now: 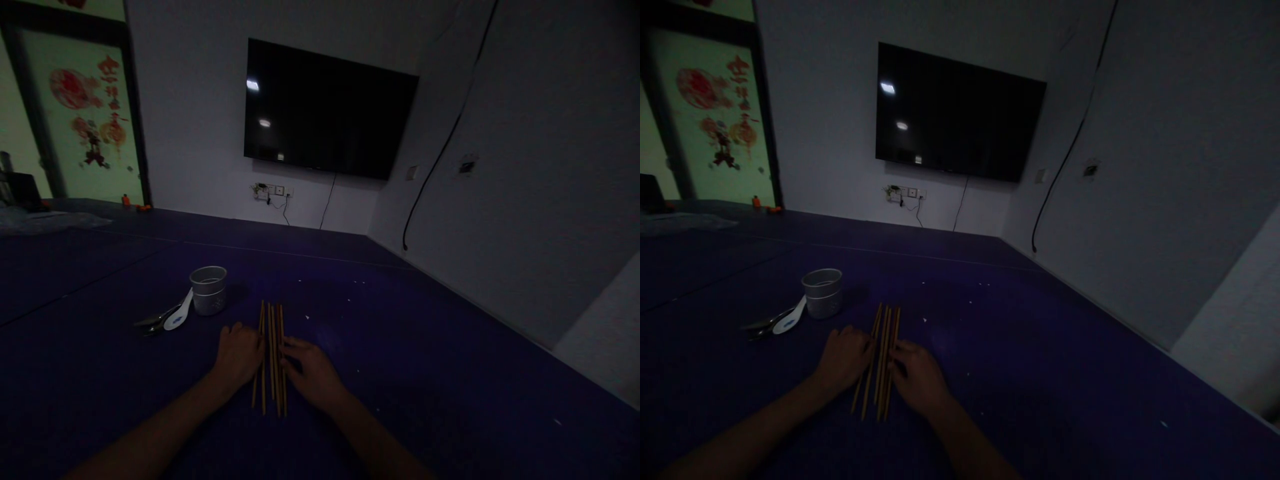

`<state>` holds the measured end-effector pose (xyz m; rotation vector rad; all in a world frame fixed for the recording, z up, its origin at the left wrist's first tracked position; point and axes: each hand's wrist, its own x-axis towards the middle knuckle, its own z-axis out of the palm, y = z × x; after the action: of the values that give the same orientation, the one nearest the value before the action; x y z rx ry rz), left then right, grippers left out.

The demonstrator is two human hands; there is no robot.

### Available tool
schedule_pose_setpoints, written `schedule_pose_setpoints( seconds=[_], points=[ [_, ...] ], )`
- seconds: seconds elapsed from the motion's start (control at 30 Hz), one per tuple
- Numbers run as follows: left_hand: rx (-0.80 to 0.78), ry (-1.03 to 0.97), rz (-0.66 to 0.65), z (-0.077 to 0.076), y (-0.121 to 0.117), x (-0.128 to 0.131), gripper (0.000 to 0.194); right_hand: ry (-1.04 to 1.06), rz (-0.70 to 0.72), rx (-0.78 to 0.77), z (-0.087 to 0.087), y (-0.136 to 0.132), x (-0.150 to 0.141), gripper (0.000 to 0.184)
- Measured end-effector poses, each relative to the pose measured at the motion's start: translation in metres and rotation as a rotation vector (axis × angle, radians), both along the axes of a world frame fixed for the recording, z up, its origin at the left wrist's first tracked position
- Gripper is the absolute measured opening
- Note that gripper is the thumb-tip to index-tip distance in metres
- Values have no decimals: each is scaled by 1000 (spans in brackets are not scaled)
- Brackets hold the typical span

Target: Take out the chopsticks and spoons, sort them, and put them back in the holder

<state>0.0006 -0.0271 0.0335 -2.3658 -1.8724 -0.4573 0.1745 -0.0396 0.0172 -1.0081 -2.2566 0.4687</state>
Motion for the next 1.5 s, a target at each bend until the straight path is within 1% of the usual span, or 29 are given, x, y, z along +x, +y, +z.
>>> schedule_pose_setpoints(
  seconds=[0.17,0.33,0.47,0.53,0.7,0.8,0.9,1.03,1.3,1.43,1.5],
  points=[
    [-27,-28,-71,-3,5,1,33,-12,-4,16,0,0,-1,34],
    [-39,13,-101,-4,12,2,35,-18,-6,17,-2,1,-2,35],
    [-55,-5,-119,-5,12,4,33,-24,-5,13,-2,0,-2,37],
    [-46,-30,-115,-5,11,4,33,-15,-3,15,-2,0,-1,36],
    [36,-129,-71,-5,8,3,30,-2,-32,19,-3,1,-1,36],
    [24,-169,-126,-6,7,3,29,-14,-43,29,-4,1,0,38],
    [3,-192,-182,-8,8,3,28,-18,-20,39,-3,1,-1,41],
    [7,-204,-225,-11,11,2,30,-32,-14,41,0,1,-1,42],
    [26,-181,-216,-7,7,4,29,-78,-24,44,-2,0,0,43],
    [48,-178,-223,-7,8,4,31,-124,-85,-2,-4,0,0,46],
    [53,-180,-224,-9,9,4,31,-146,-92,-12,-5,0,0,50]
  ],
)
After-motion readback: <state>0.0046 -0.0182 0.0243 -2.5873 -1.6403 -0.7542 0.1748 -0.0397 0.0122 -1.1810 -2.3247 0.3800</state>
